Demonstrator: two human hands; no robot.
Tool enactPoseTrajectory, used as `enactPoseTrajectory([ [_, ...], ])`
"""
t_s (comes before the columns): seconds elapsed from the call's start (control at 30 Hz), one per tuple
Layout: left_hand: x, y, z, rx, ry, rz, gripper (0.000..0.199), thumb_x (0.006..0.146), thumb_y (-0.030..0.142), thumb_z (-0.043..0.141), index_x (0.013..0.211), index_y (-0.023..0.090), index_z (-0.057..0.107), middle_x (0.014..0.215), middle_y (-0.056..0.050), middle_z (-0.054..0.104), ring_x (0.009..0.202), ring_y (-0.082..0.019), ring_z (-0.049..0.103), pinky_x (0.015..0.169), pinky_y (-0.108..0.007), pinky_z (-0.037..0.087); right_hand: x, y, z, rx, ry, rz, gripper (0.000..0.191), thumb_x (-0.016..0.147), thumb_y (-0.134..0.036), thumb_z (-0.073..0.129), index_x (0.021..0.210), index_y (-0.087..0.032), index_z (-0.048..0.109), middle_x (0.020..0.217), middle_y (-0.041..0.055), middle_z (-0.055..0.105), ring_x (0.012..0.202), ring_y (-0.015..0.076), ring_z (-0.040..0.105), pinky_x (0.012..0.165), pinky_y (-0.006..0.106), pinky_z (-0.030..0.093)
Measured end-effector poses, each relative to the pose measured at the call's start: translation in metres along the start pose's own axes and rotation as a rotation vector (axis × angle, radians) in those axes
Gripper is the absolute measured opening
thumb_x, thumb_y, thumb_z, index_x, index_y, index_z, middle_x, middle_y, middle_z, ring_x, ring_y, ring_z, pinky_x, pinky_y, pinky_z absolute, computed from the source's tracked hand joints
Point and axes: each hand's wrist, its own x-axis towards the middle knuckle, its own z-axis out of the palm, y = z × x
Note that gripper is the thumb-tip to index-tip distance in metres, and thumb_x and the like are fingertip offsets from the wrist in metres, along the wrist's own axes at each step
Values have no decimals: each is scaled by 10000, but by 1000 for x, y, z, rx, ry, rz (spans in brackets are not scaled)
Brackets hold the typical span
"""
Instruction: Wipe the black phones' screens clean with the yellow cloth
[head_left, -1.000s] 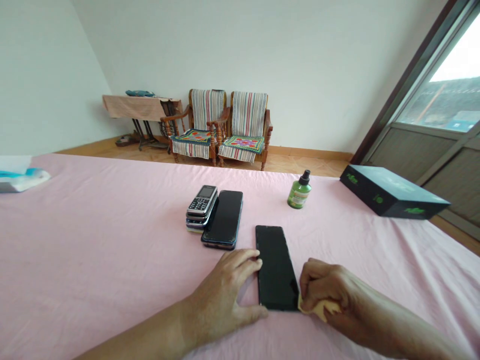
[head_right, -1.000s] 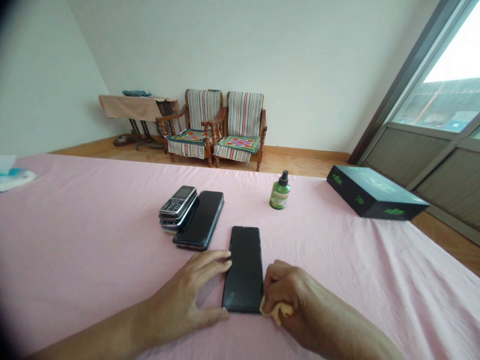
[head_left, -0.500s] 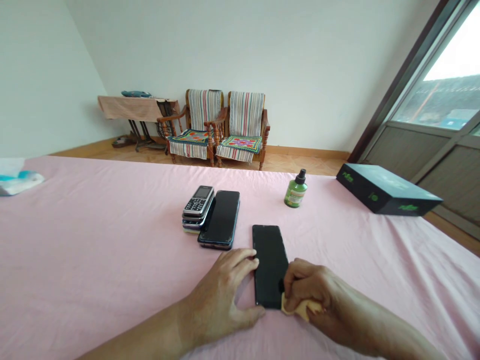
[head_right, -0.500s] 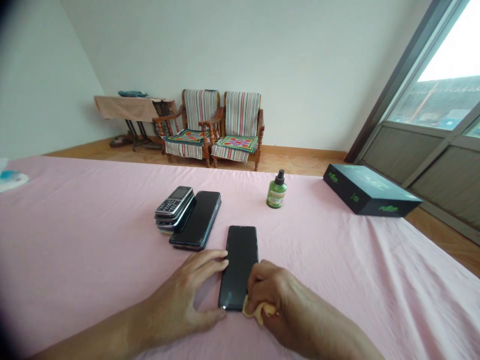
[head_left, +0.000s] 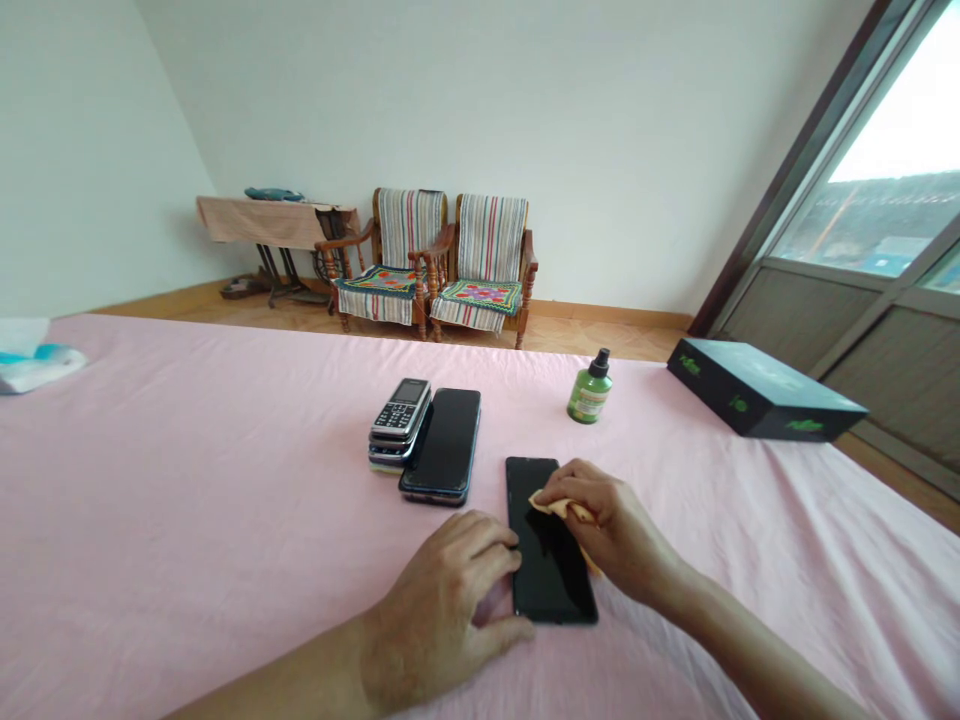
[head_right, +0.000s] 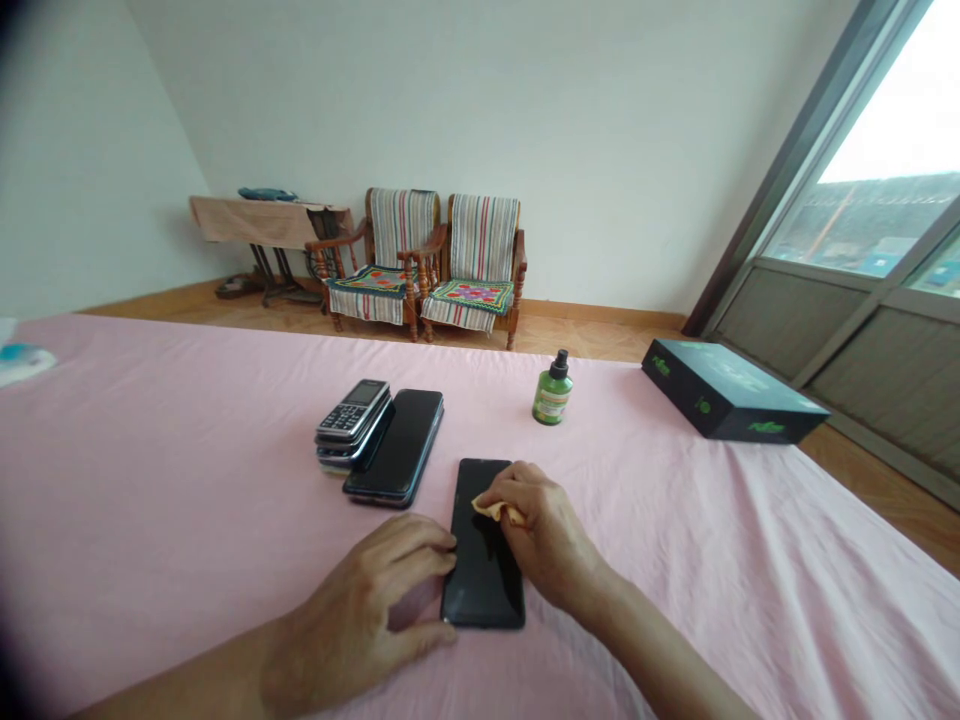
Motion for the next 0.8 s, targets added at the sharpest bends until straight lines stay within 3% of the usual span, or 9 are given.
enactPoseTrajectory([
  [0.2,1,-2,1,9,0,0,389,712,329,824,1035,172,674,1089,-86,652,1018,-260,597,917,-393,485,46,33,20,-62,69,-99,355,745,41,473,863,-176,727,824,44,639,769,150,617,696,281,484],
  [0.3,0,-4,1,8,5,14,381,712,342,824,1016,170,674,1093,-90,650,1024,-264,594,919,-395,478,53,41,26,-64,46,-128,411,698,81,450,857,-174,730,827,45,638,774,153,610,714,292,481],
  [0.57,0,-4,3,-6,-5,-4,412,690,322,843,1022,166,653,1080,-76,636,998,-260,579,899,-395,468,21,23,26,-31,-37,-183,474,684,91,437,951,-170,730,909,73,633,869,185,586,772,322,481],
  [0.8,3,-3,0,-128,9,-112,566,581,164,880,1026,196,531,1056,-41,573,1003,-243,546,898,-376,463,-5,-6,23,25,-135,-107,396,773,35,448,948,-196,718,934,67,613,890,191,553,793,339,454],
])
